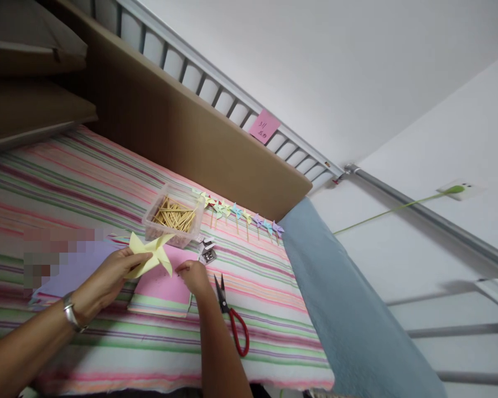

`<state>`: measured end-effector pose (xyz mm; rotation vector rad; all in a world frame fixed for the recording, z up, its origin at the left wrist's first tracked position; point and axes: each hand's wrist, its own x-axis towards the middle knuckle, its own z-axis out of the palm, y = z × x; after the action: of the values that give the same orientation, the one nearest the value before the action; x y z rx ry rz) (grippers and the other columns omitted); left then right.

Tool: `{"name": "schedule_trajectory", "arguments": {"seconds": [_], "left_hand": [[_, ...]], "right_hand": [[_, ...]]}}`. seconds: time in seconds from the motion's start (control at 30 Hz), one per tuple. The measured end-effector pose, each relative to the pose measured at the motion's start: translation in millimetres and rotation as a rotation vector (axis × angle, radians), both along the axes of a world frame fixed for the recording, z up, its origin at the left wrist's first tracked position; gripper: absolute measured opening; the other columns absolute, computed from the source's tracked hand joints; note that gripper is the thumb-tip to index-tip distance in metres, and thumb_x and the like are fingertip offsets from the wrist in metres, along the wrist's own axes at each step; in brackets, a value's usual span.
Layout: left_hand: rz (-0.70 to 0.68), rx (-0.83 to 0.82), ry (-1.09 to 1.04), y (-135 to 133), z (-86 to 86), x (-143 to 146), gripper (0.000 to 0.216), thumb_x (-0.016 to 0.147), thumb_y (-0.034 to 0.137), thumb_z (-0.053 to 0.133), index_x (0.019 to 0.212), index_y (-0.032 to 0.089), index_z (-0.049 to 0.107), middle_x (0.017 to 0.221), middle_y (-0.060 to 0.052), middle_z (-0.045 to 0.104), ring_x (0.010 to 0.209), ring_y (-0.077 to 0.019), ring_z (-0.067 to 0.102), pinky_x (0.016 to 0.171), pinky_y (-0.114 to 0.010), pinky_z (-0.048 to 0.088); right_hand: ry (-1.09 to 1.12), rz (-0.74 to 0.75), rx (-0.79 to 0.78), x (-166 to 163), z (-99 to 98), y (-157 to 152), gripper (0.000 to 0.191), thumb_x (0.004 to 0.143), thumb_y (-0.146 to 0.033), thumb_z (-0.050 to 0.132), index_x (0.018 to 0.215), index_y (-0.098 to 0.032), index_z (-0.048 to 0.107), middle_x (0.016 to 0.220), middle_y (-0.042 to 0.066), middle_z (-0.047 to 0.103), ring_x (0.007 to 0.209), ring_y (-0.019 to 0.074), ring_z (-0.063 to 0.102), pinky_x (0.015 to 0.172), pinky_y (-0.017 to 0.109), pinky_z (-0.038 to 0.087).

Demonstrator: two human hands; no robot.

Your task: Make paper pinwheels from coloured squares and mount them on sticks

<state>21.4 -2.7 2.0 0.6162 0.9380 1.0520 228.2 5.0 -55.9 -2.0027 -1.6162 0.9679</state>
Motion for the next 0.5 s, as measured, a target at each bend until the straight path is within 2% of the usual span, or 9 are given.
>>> {"name": "schedule_trajectory", "arguments": {"seconds": [0.27,0.4,0.5], "left_hand": [[0.011,0.004,-0.005,-1,1.1,-1,0.018,0.054,0.024,0.074,0.068,0.013,0.07,0.062,-0.001,0.07,0.055,-0.0135,0.059,0.055,-0.021,0.042],[0.013,0.011,0.002,0,1.7,-1,0.018,0.054,0.024,0.074,0.068,0.014,0.07,0.061,-0.001,0.071,0.055,-0.0143,0.06,0.055,-0.022,0.042],[0.014,0.021,0.004,1,2.0,-2,0.016,0.054,0.024,0.073,0.066,0.015,0.07,0.06,-0.001,0.07,0.055,-0.0147,0.06,0.054,-0.022,0.042]], "right_hand": [[0.064,-0.095,0.033,-2,3.5,-9,0.022,0.075,-0.014,0.049,0.077,-0.016,0.071,0.063,0.0,0.065,0.05,0.0106,0.056,0.049,0.019,0.044],[0.04,-0.167,0.142,-4,-0.2,-21,0.02,0.075,-0.018,0.051,0.084,-0.018,0.069,0.073,0.001,0.068,0.062,0.0128,0.059,0.054,0.02,0.045],[0.017,-0.21,0.187,-3,-6.5,-27,0.019,0.076,-0.021,0.051,0.081,-0.018,0.068,0.074,0.002,0.068,0.067,0.0141,0.06,0.057,0.02,0.045]]}}
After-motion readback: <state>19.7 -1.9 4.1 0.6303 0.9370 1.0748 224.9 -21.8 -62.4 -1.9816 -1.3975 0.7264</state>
